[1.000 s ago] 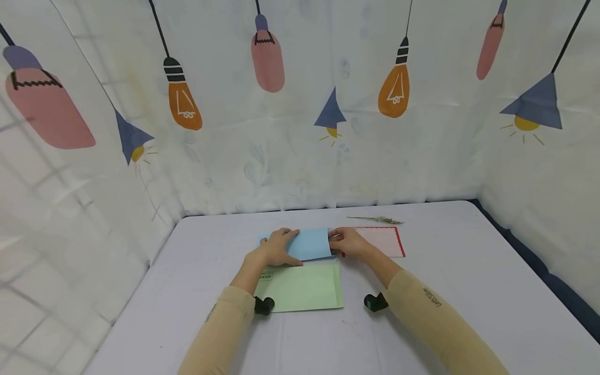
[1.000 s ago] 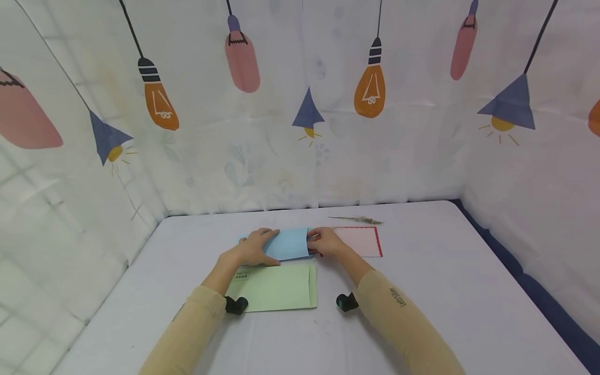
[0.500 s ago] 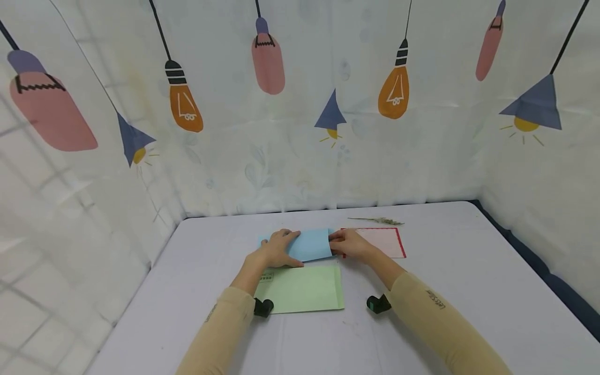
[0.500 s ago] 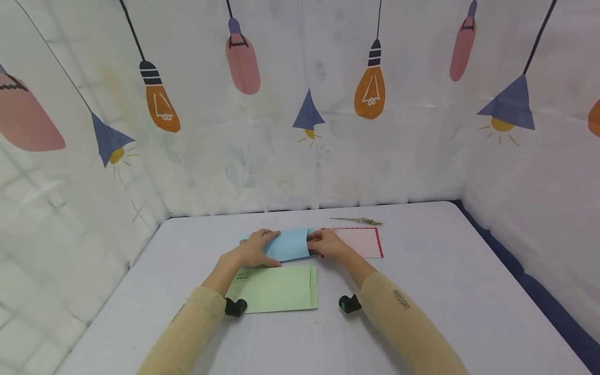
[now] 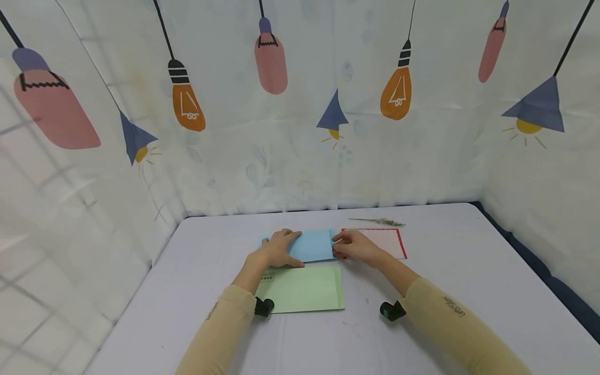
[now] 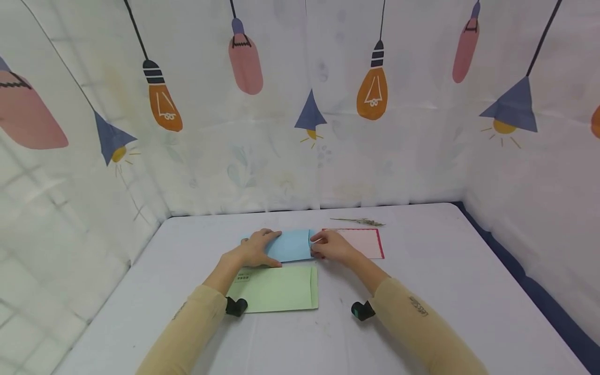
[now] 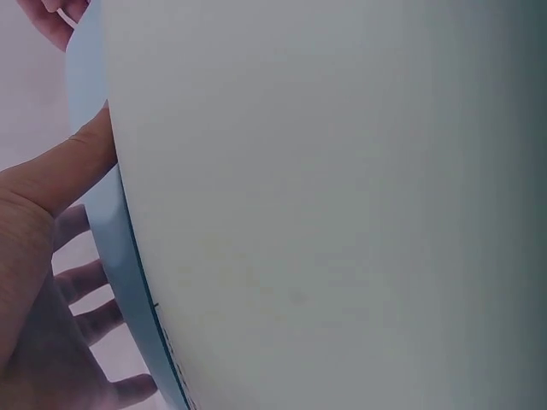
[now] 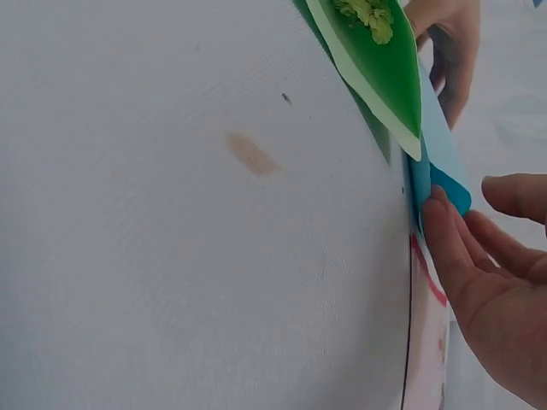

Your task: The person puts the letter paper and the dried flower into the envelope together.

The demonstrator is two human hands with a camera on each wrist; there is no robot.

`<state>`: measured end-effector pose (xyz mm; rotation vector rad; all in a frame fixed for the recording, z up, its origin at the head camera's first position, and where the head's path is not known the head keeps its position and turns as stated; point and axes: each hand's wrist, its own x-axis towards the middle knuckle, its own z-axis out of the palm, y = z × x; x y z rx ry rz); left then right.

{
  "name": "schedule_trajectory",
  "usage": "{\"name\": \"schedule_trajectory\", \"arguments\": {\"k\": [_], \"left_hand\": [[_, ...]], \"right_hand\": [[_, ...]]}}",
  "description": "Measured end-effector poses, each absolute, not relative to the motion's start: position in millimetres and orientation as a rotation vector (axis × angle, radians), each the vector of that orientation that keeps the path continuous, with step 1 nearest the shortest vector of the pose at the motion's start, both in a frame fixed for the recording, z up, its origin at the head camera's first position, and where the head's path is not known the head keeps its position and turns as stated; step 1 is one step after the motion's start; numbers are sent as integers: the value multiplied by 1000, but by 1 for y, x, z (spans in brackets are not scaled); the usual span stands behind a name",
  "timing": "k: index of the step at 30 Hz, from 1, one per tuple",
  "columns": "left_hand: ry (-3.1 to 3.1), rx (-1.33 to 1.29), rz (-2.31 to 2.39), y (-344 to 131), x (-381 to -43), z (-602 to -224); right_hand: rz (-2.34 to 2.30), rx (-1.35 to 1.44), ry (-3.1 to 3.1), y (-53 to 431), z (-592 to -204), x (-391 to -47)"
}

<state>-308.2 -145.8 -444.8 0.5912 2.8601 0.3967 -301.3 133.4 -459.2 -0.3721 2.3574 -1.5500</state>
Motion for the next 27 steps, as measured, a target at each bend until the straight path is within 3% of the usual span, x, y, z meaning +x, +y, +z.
{"name": "schedule_trajectory", "arguments": {"k": [27], "left_hand": [[2854,582,399,-147,-311,-448]], "right_hand": [[-1217,-449,2681,216,-453,-292]]}}
